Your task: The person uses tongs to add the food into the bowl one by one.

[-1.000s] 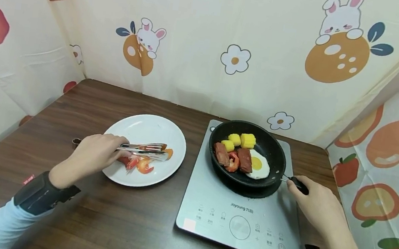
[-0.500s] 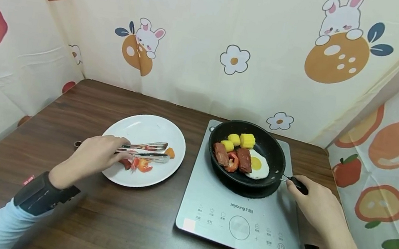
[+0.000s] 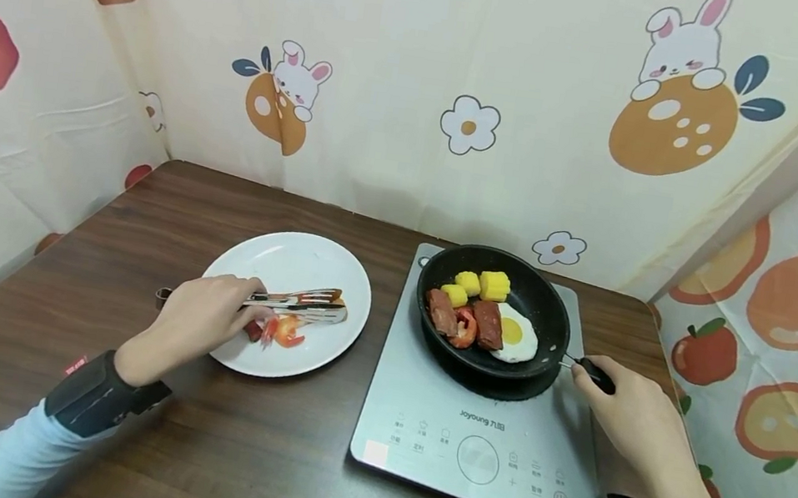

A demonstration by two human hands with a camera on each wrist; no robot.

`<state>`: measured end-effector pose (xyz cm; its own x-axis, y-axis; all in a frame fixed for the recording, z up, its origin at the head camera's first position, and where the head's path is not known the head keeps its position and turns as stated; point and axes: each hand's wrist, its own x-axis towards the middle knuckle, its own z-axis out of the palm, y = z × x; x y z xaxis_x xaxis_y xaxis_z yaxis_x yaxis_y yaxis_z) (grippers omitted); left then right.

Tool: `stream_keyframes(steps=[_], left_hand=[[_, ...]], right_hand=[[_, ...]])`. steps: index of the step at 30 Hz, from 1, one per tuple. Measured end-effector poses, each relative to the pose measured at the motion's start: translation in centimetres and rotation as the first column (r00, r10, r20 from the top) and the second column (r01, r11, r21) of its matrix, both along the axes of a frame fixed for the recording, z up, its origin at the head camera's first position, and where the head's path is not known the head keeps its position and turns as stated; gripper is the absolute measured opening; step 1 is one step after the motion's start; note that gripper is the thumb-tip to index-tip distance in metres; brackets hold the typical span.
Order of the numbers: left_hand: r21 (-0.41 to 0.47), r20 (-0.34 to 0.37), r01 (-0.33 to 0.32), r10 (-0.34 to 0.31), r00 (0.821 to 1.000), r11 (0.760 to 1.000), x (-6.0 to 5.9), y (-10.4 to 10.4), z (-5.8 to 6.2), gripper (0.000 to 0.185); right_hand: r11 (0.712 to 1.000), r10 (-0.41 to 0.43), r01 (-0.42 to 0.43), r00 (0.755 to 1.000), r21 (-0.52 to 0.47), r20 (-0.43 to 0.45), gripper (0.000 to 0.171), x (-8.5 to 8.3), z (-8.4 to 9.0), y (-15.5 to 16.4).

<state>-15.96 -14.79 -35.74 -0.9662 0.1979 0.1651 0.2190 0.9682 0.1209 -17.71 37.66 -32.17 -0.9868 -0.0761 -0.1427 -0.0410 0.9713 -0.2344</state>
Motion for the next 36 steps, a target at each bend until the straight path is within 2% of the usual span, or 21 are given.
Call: stream_keyframes(steps=[6, 17, 27, 36], left_hand=[[0.003, -0.027, -0.014, 0.015, 1.000, 1.000, 0.1, -0.1, 0.2, 0.033], [0.057, -0.069, 0.000, 0.004, 0.998, 0.998, -0.4, 0.9, 1.6, 0.032], [0.122, -0.087, 0.030, -0.020, 0.996, 0.992, -1.2, 3.6, 3.5, 0.030], [0.147, -0.162, 0.119, -0.094, 0.982, 0.982, -2.1, 6.7, 4.6, 0.029]], right_hand=[[1.000, 0.009, -0.009, 1.000, -0.003, -0.020, 0.071, 0.0, -0.2, -0.1], [1.000, 0.004, -0.004, 1.000, -0.011, -0.015, 0.072, 0.0, -0.3, -0.1], [1.000, 0.003, -0.003, 1.000, -0.017, -0.021, 0.069, 0.1, -0.2, -0.1], [1.000, 0.000, 0.000, 1.000, -0.005, -0.003, 0.069, 0.0, -0.1, 0.0]])
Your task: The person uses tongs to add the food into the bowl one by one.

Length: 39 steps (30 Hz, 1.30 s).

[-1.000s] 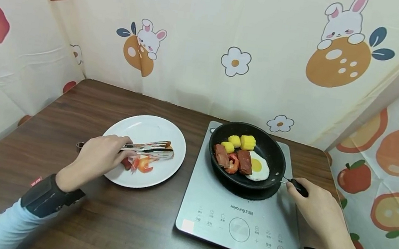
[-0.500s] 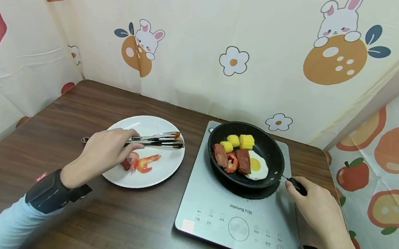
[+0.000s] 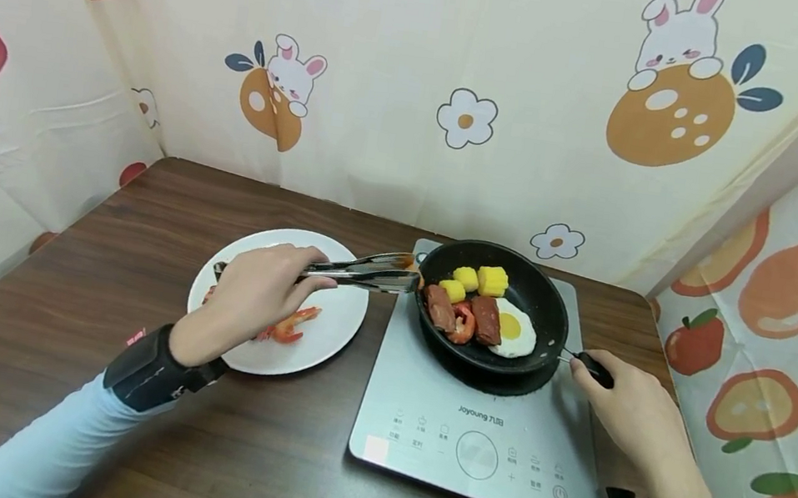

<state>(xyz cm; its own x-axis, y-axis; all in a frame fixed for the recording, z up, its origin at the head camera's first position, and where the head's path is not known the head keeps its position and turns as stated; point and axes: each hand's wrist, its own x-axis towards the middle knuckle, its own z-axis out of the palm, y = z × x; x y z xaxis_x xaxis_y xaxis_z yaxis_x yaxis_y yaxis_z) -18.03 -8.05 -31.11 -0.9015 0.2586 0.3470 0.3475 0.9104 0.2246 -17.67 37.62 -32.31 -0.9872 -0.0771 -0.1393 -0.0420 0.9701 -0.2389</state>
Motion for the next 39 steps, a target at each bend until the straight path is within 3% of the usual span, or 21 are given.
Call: stream_keyframes(steps=[14, 27, 39], left_hand=[[-0.005, 0.003, 0.056, -0.056, 0.998, 0.998, -0.9, 2.9, 0.4, 0.031], [-0.076, -0.028, 0.144, -0.146, 0.989, 0.987, -1.0, 5.4, 0.3, 0.034], [-0.120, 0.041, 0.218, -0.215, 0.976, 0.968, -0.7, 6.0, 0.4, 0.041]], right_hand=[[1.000, -0.005, 0.005, 1.000, -0.003, 0.005, 0.071, 0.0, -0.1, -0.1], [1.000, -0.001, 0.001, 1.000, 0.006, 0.004, 0.070, 0.0, 0.0, -0.2], [1.000, 0.000, 0.000, 1.000, -0.002, -0.006, 0.068, 0.2, 0.1, -0.2]])
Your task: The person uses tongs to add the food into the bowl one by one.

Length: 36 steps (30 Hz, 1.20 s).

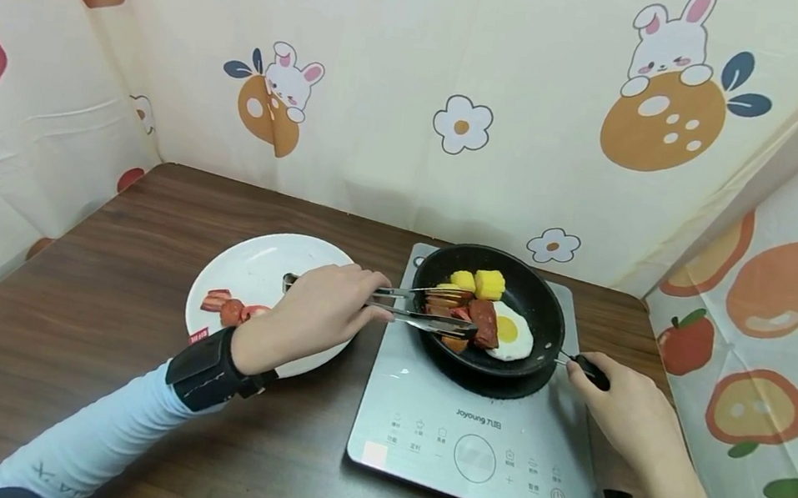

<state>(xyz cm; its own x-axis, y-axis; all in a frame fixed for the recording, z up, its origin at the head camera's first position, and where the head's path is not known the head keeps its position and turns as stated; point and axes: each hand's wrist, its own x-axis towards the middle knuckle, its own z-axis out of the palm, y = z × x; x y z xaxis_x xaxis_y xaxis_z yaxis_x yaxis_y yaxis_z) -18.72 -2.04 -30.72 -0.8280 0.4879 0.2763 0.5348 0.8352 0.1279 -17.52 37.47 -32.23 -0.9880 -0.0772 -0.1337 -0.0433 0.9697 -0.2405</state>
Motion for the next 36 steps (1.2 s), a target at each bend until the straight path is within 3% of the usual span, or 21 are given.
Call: stream_keyframes(steps=[21, 28, 36], left_hand=[[0.018, 0.025, -0.027, 0.026, 0.999, 0.999, 0.3, -1.4, 0.2, 0.043], [0.072, 0.103, -0.089, 0.081, 0.991, 0.993, 0.2, -3.5, 0.2, 0.032], [0.050, 0.102, -0.171, 0.166, 0.981, 0.984, 0.9, -7.6, -0.3, 0.032]], right_hand=[[1.000, 0.000, 0.000, 1.000, -0.004, -0.001, 0.067, 0.0, 0.0, 0.0], [1.000, -0.001, 0.001, 1.000, -0.008, -0.013, 0.065, -0.1, 0.0, -0.2], [1.000, -0.005, 0.005, 1.000, -0.008, 0.004, 0.066, -0.1, 0.1, -0.1]])
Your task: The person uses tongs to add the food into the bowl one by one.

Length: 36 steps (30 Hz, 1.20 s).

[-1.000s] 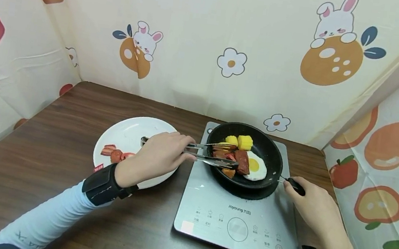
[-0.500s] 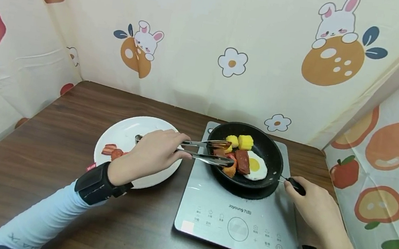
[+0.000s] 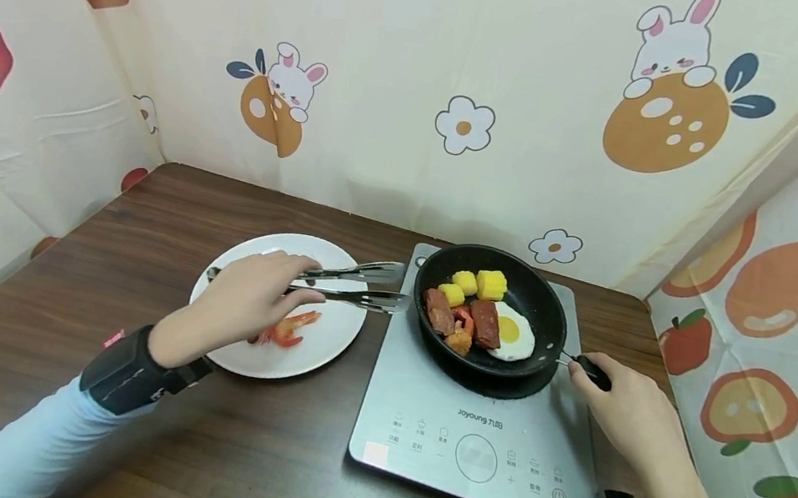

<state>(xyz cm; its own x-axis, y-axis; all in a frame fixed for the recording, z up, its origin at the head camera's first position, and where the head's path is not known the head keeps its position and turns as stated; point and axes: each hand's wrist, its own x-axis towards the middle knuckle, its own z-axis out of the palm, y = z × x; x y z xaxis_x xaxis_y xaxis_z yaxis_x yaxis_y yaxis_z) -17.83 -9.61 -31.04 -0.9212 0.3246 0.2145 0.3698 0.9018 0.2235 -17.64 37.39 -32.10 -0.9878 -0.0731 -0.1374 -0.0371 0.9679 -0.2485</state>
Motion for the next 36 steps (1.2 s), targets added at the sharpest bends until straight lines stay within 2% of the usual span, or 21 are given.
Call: stream_keyframes(steps=[7, 15, 25, 31, 36], left_hand=[[-0.028, 0.031, -0.051, 0.052, 0.998, 0.998, 1.0, -3.2, -1.1, 0.034], [-0.061, 0.054, -0.090, 0.093, 0.994, 0.994, 2.3, -5.3, -2.3, 0.038], [-0.112, 0.042, -0.113, 0.119, 0.992, 0.987, 3.2, -6.9, -2.6, 0.041], [-0.127, 0.065, -0.142, 0.151, 0.986, 0.982, 3.4, -7.2, -3.0, 0.040], [-0.127, 0.057, -0.170, 0.179, 0.982, 0.977, 3.8, -7.3, -3.2, 0.038]], right_hand=[[1.000, -0.002, 0.002, 1.000, 0.007, 0.012, 0.068, 0.0, 0.1, 0.1], [1.000, -0.003, 0.003, 1.000, 0.016, 0.019, 0.069, 0.0, 0.1, 0.0], [1.000, -0.010, 0.010, 1.000, 0.004, 0.007, 0.069, -0.1, 0.2, -0.2], [1.000, -0.007, 0.007, 1.000, 0.010, 0.001, 0.069, -0.1, 0.2, -0.2], [1.000, -0.008, 0.008, 1.000, 0.008, 0.000, 0.070, 0.0, 0.1, -0.1]])
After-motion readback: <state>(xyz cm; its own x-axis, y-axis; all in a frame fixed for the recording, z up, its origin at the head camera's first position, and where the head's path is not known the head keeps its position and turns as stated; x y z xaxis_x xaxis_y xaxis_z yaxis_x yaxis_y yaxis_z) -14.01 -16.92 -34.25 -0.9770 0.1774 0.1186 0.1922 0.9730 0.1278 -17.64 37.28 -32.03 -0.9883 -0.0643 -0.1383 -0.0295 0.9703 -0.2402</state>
